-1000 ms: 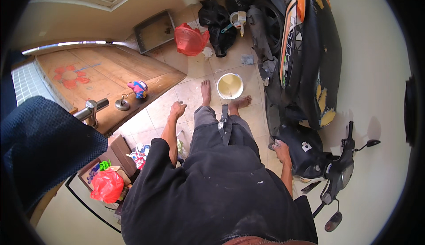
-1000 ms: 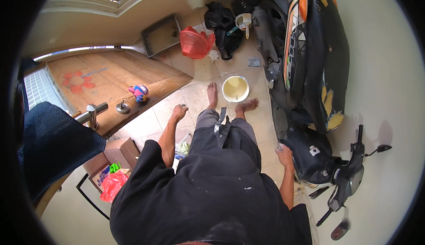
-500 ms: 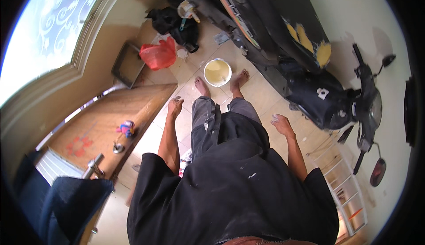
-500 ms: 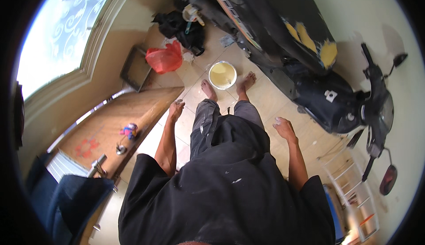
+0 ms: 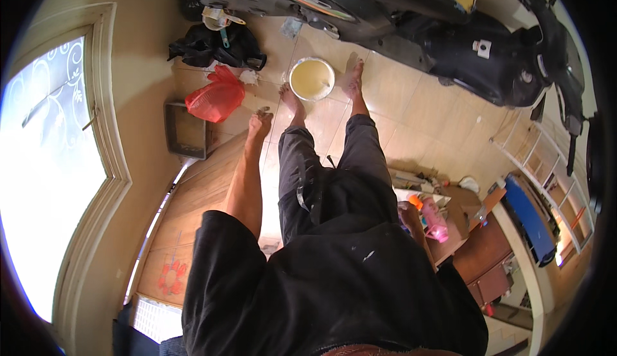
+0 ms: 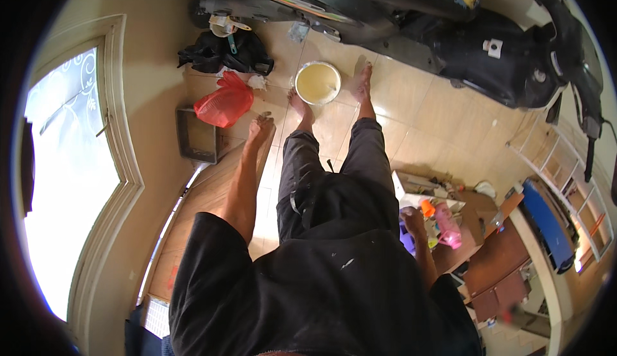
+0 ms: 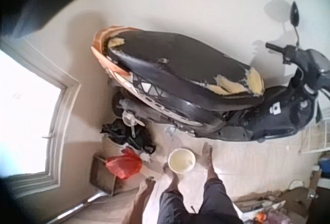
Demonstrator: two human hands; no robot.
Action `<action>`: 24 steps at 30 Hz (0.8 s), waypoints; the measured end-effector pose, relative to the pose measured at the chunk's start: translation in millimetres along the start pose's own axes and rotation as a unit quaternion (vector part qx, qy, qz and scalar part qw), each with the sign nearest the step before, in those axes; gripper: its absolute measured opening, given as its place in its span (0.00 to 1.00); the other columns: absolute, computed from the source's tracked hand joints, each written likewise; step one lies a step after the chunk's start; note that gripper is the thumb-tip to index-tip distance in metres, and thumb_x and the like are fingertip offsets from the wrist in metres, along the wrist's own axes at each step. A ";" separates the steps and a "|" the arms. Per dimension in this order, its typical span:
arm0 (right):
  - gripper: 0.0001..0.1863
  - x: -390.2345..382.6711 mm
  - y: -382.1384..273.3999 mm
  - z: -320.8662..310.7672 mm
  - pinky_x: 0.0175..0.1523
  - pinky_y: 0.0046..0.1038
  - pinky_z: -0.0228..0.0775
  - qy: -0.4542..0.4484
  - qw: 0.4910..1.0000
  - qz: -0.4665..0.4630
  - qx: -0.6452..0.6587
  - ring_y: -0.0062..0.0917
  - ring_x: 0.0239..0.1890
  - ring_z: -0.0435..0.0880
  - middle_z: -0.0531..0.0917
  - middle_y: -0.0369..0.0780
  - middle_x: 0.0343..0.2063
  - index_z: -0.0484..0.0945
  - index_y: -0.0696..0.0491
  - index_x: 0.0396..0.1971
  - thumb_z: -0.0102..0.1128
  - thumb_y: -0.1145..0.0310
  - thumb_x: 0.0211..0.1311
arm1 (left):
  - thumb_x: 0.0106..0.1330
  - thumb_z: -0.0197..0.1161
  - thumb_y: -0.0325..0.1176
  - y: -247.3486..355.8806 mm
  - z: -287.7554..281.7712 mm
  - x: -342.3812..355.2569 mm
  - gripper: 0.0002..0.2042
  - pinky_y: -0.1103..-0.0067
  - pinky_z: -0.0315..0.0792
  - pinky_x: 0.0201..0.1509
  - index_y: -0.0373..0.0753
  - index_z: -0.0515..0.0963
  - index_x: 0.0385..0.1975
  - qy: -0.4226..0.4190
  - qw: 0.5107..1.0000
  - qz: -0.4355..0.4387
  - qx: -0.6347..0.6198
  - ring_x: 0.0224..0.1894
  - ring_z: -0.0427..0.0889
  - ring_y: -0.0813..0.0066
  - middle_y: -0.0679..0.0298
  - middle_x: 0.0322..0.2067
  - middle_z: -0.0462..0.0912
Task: The person stirs a yellow liquid in a bucket using a stick, then adds water from a bottle and continues stirring. A paintbrush is briefly handled but not used for painting.
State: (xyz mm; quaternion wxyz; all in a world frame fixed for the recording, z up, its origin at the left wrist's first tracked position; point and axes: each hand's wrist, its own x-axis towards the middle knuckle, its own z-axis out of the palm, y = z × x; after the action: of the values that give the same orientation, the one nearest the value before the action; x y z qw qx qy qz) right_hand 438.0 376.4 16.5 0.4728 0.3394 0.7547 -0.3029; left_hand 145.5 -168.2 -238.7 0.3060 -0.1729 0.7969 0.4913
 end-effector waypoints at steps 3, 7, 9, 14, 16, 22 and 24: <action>0.17 -10.5 0.3 33.6 0.51 0.37 0.72 -0.025 0.998 0.039 -0.041 0.44 0.47 0.83 0.84 0.54 0.39 0.81 0.61 0.40 0.61 0.63 0.58 | 0.64 0.58 0.31 17.7 -30.4 -2.9 0.16 0.76 0.76 0.45 0.34 0.79 0.51 -0.016 0.996 -0.055 0.070 0.39 0.83 0.70 0.57 0.41 0.85; 0.17 23.3 2.4 35.8 0.53 0.36 0.72 0.080 0.986 -0.141 -0.049 0.41 0.46 0.83 0.84 0.50 0.41 0.81 0.62 0.43 0.58 0.64 0.62 | 0.63 0.54 0.38 20.7 -50.2 -12.7 0.20 0.66 0.73 0.56 0.35 0.79 0.51 -0.022 0.962 -0.064 0.266 0.51 0.81 0.55 0.46 0.49 0.82; 0.17 38.7 -44.7 24.4 0.55 0.33 0.73 0.110 0.985 -0.080 0.106 0.35 0.47 0.84 0.84 0.49 0.44 0.80 0.62 0.48 0.55 0.68 0.63 | 0.59 0.55 0.39 12.9 -50.4 -10.8 0.24 0.70 0.72 0.57 0.35 0.78 0.54 -0.031 0.956 -0.096 0.276 0.51 0.82 0.61 0.48 0.49 0.82; 0.18 102.6 -65.5 30.2 0.51 0.32 0.76 0.111 0.959 -0.135 0.221 0.36 0.47 0.85 0.84 0.49 0.44 0.78 0.60 0.50 0.61 0.67 0.63 | 0.61 0.56 0.37 -9.9 -22.7 -0.7 0.21 0.73 0.74 0.47 0.35 0.79 0.53 -0.066 0.951 -0.057 0.297 0.41 0.83 0.68 0.55 0.39 0.84; 0.17 132.1 -58.2 36.8 0.49 0.31 0.77 0.121 0.941 -0.181 0.258 0.35 0.47 0.85 0.84 0.49 0.44 0.78 0.60 0.50 0.61 0.69 0.63 | 0.62 0.55 0.36 -33.8 -11.9 -2.4 0.20 0.75 0.73 0.44 0.35 0.79 0.52 -0.070 0.952 0.021 0.296 0.38 0.81 0.72 0.58 0.37 0.85; 0.14 170.1 -34.3 63.8 0.51 0.30 0.78 0.130 0.948 -0.122 0.265 0.33 0.46 0.86 0.85 0.49 0.43 0.78 0.61 0.50 0.58 0.73 0.66 | 0.66 0.54 0.30 26.3 55.2 -6.0 0.14 0.76 0.74 0.42 0.36 0.80 0.49 -0.031 0.981 -0.006 0.190 0.38 0.81 0.73 0.59 0.39 0.85; 0.14 170.5 -42.4 66.7 0.52 0.29 0.78 0.130 0.948 -0.130 0.261 0.32 0.46 0.86 0.85 0.48 0.44 0.78 0.61 0.50 0.58 0.73 0.66 | 0.66 0.54 0.29 14.4 62.2 3.2 0.13 0.74 0.74 0.42 0.36 0.81 0.47 -0.013 0.973 0.015 0.229 0.39 0.82 0.70 0.57 0.39 0.85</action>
State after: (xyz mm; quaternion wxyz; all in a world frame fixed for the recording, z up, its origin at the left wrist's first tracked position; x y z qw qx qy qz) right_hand 383.0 338.2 -159.1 0.2222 0.3867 0.7416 -0.5010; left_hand 154.5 -106.3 -251.6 0.3405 -0.0800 0.8866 0.3027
